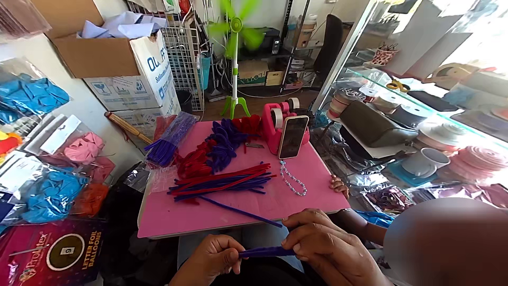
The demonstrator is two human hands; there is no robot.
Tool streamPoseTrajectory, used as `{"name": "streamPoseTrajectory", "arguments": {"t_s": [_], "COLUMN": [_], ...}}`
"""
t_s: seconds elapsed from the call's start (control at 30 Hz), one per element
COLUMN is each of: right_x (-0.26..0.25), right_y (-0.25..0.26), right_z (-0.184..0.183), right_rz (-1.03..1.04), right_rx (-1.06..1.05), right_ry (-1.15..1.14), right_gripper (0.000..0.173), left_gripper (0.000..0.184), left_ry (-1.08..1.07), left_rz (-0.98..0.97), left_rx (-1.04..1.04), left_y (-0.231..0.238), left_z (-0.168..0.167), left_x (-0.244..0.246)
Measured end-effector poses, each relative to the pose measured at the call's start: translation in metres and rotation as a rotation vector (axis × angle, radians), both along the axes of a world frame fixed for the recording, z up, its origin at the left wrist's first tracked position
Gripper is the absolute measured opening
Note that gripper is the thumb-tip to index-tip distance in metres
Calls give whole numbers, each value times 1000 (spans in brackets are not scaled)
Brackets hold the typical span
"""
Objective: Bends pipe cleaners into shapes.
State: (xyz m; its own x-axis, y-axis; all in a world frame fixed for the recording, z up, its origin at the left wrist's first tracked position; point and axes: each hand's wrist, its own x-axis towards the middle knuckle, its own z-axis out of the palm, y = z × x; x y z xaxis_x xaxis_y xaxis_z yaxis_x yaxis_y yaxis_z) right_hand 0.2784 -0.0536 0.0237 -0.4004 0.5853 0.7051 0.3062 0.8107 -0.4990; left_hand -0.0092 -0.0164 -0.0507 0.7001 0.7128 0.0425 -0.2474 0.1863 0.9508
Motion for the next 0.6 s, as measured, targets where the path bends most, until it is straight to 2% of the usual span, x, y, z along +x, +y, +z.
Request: {"name": "streamPoseTrajectory", "arguments": {"t_s": [0.33, 0.4, 0.43, 0.47, 0.53, 0.6], "right_x": [1, 0, -2, -5, -13, -23], "right_y": [1, 2, 3, 4, 9, 11], "right_z": [4, 5, 5, 5, 2, -7], "right_rz": [44, 22, -21, -82, -200, -181], "right_rx": [29, 58, 98, 158, 297, 356], "right_ry": [-35, -28, -23, -24, -79, -166], "right_gripper": [13, 12, 11, 10, 7, 8], "left_gripper": [15, 20, 29, 37, 39, 42], "left_ry": [9, 5, 14, 26, 2, -78], "left_rz": [-33, 38, 101, 159, 258, 354], "left_rx": [-30, -29, -41, -78, -244, -398], "left_y": [1, 1, 2, 2, 3, 4], "left_z": [0, -2, -2, -1, 4, 9], "left_x": [-4, -1, 2, 5, 12, 19]}}
